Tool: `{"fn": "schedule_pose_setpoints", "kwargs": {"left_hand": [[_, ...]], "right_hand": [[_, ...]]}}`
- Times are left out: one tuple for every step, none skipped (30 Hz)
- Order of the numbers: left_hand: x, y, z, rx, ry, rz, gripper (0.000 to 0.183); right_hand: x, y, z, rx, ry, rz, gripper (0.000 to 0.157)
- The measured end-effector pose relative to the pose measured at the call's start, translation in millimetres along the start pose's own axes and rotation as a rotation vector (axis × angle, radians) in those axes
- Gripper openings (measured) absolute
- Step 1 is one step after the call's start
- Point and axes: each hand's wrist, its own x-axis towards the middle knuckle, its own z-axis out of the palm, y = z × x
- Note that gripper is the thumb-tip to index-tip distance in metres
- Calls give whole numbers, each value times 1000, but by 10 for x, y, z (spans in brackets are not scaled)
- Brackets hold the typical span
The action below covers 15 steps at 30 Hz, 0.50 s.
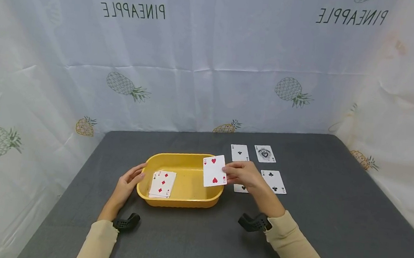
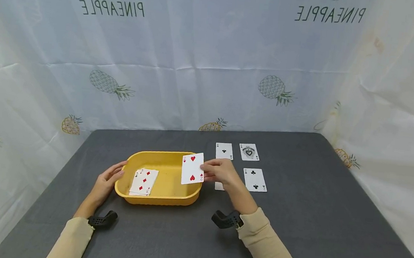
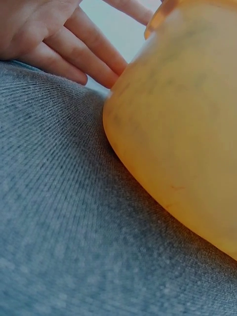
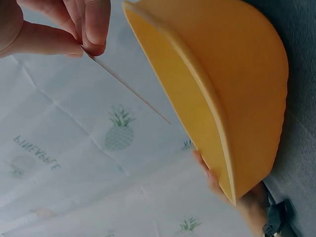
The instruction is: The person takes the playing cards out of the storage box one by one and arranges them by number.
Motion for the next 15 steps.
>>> {"fn": "schedule_pose_setpoints", "kwargs": {"left_hand": [[-1,2,-2,0,0,1,48],[-3,4,-3,-1,-1,2,48],[-3,4,-4,-2,-2,3,48],[-4,5,-5,-2,-4,3,48],[-5,6,-5,-2,-6,3,48],[-6,5,-6,-3,-7,2,48],[-6,5,-7,-4,-7,2,48],[-7,6,-5,-4,-7,-1,48],[-8,5,-5,-4,-9,0,48],[-8,6,-5,-6,-9,3,48],[-10,5,-6,-7,-9,5,48],[-10,3,-6,-6,-8,6,48],[-10,1,-5,-7,-6,7,48],[-10,0,-4,-5,-5,7,48],[-8,-1,-2,-6,-4,10,48]], "right_hand": [[-5,7,-25,-4,4,-1,35],[-10,14,-51,-7,5,-2,35],[-16,20,-78,-9,8,-4,35],[-22,26,-104,-7,13,-6,35],[-29,33,-131,-7,15,-8,36],[-36,39,-157,-4,16,-12,36],[-44,47,-183,-6,14,-16,37],[-54,52,-210,-3,12,-17,37],[-62,57,-235,-1,9,-20,38],[-65,65,-258,4,8,-21,38],[-64,74,-282,6,4,-22,38],[-65,81,-306,6,3,-22,38],[-63,87,-331,3,0,-21,38],[-59,91,-356,1,1,-19,39],[-50,98,-383,-2,4,-16,39]]}}
